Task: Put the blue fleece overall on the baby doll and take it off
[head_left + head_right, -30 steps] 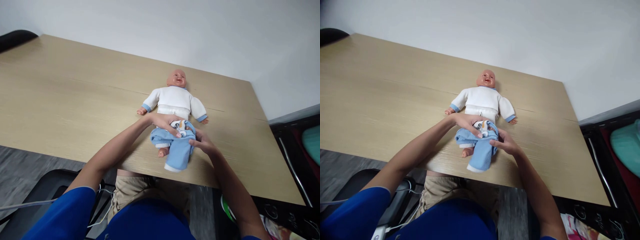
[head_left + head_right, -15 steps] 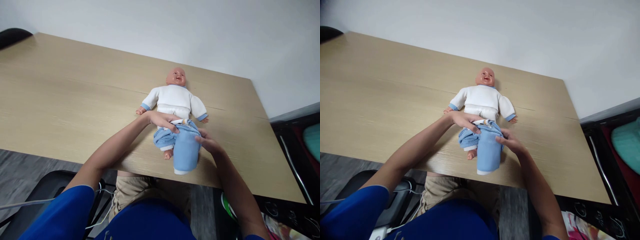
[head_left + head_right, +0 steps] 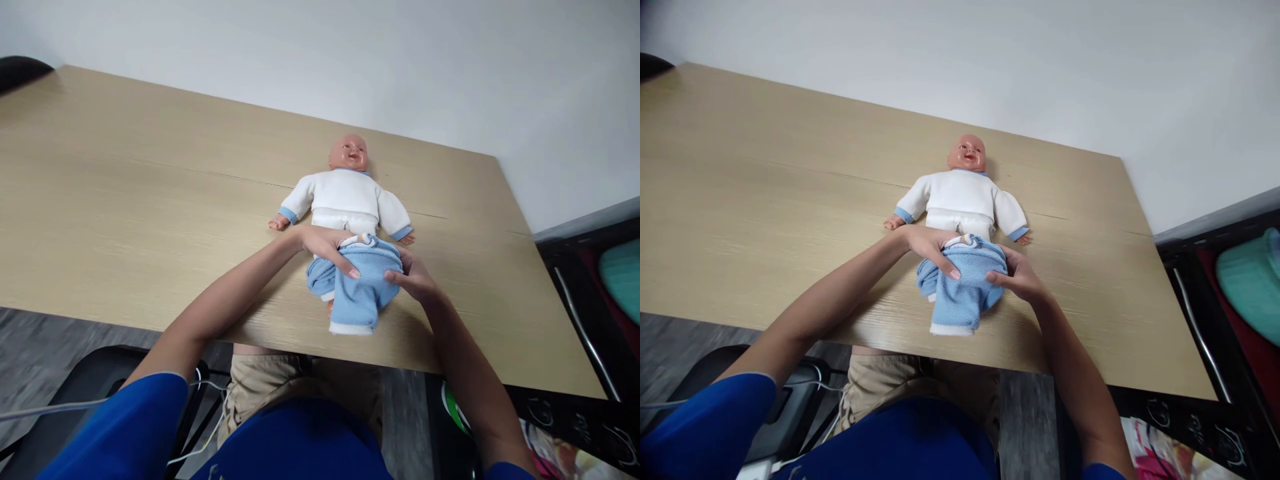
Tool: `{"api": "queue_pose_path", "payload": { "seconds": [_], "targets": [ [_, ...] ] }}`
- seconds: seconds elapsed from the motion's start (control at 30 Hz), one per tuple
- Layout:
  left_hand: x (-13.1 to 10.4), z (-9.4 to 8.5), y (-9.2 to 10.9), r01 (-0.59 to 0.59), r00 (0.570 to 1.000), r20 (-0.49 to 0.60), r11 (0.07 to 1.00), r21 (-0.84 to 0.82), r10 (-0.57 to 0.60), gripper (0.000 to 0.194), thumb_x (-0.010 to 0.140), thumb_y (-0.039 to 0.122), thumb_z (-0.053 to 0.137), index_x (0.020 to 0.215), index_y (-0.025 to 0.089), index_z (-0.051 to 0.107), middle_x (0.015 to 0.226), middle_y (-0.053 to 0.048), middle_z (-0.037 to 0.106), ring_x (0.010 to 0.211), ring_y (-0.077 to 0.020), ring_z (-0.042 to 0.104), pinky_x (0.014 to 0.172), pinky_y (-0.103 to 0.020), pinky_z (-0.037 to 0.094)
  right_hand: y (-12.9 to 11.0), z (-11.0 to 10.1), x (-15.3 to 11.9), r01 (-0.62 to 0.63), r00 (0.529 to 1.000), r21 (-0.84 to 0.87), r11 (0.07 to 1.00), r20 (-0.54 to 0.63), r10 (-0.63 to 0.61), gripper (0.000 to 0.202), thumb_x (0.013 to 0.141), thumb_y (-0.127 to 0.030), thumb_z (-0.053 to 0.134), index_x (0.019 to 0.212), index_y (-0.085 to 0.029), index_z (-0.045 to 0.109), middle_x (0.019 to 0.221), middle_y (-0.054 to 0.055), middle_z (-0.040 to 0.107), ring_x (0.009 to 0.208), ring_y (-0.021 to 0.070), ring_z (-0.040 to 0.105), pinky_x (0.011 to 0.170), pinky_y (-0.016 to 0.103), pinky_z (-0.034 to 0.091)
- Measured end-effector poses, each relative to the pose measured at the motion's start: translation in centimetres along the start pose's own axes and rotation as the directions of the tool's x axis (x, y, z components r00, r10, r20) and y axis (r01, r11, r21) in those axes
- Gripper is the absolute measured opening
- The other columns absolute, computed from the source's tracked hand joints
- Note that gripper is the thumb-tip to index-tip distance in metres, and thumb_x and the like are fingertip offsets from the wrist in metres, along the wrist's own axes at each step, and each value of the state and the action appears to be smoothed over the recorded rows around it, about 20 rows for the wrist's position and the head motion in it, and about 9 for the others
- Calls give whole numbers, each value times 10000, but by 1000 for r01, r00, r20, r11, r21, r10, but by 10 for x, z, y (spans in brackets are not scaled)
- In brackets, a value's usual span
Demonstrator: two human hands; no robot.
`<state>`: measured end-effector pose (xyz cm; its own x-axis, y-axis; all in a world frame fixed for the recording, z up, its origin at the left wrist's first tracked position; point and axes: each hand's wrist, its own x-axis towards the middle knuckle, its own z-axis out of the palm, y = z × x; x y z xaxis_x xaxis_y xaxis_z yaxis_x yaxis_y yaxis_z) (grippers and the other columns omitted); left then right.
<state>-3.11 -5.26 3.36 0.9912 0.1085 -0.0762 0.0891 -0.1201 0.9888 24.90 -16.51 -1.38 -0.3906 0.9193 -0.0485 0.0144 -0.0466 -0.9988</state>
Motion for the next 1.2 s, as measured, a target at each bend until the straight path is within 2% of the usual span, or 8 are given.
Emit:
{"api": "queue_pose_path", "payload": {
  "seconds": [0.23, 0.4, 0.57, 0.7, 0.8, 0.87, 1.03, 1.2],
  "targets": [
    [1, -4, -2, 10, 999, 46, 1000, -29, -9, 511, 934, 687, 937, 1140, 221, 904, 1200, -59, 908, 1143, -296, 849, 1087, -371, 694, -14, -2, -7, -80, 915, -256, 963, 365, 173, 483, 889, -651, 1010, 1095, -240, 863, 948, 19, 811, 823, 247, 734, 741, 355, 646],
    [-1, -3, -3, -1, 999, 51, 1000, 10, 0, 415, 889, 602, 1007, 1060, 235, 916, 1127, -42, 907, 1054, -284, 847, 980, -382, 726, 9, -8, -15, -102, 986, -22, 995, 130, 104, 508, 882, -750, 977, 1075, -293, 863, 910, 11, 783, 808, 242, 706, 740, 370, 650],
    [-3, -5, -7, 34, 996, 84, 999, -21, -32, 492, 755, 548, 1108, 1075, 223, 922, 1100, -69, 920, 1015, -322, 870, 967, -432, 748, 21, -4, -15, -151, 986, 159, 976, -41, 160, 553, 933, -781, 923, 1244, -329, 856, 1096, 32, 859, 936, 249, 781, 835, 369, 689],
    [-3, -10, -7, 34, 998, 46, 999, -17, -33, 576, 766, 645, 1080, 1107, 206, 930, 1151, -66, 924, 1162, -345, 864, 1122, -431, 706, 16, -3, -12, -151, 972, 18, 988, 184, 145, 685, 932, -778, 934, 1369, -261, 831, 1264, 84, 871, 1126, 279, 817, 962, 374, 704],
    [-4, -12, -5, 22, 996, 82, 1000, -2, -22, 524, 834, 634, 1035, 1122, 207, 940, 1230, -54, 919, 1254, -341, 846, 1241, -416, 641, 12, -6, -13, -151, 886, -50, 987, 436, 157, 758, 852, -784, 995, 1330, -215, 843, 1148, 85, 870, 1042, 280, 821, 896, 357, 704],
    [-4, -12, -4, 21, 996, 89, 1000, -3, -21, 500, 820, 603, 1051, 1108, 209, 946, 1226, -63, 920, 1227, -345, 856, 1221, -430, 658, 12, -7, -14, -149, 867, -24, 989, 478, 142, 790, 806, -798, 1016, 1320, -221, 848, 1078, 78, 862, 1001, 284, 824, 866, 363, 705],
    [-3, -4, -5, 98, 981, 176, 991, -96, -80, 500, 755, 578, 1104, 1057, 214, 940, 1076, -108, 928, 983, -352, 888, 954, -477, 766, 24, 0, -16, -109, 972, 80, 991, 217, 89, 842, 822, -918, 908, 1350, -267, 829, 1110, 105, 860, 1129, 344, 823, 956, 465, 717],
    [-1, 0, -6, 49, 996, 83, 992, -114, -40, 560, 738, 594, 1109, 1122, 234, 921, 1181, -92, 926, 1127, -344, 879, 1098, -472, 732, 31, 0, -17, -130, 988, 54, 990, 95, 125, 638, 970, -932, 744, 1143, -323, 815, 976, 67, 792, 953, 308, 764, 866, 472, 715]
  ]
}}
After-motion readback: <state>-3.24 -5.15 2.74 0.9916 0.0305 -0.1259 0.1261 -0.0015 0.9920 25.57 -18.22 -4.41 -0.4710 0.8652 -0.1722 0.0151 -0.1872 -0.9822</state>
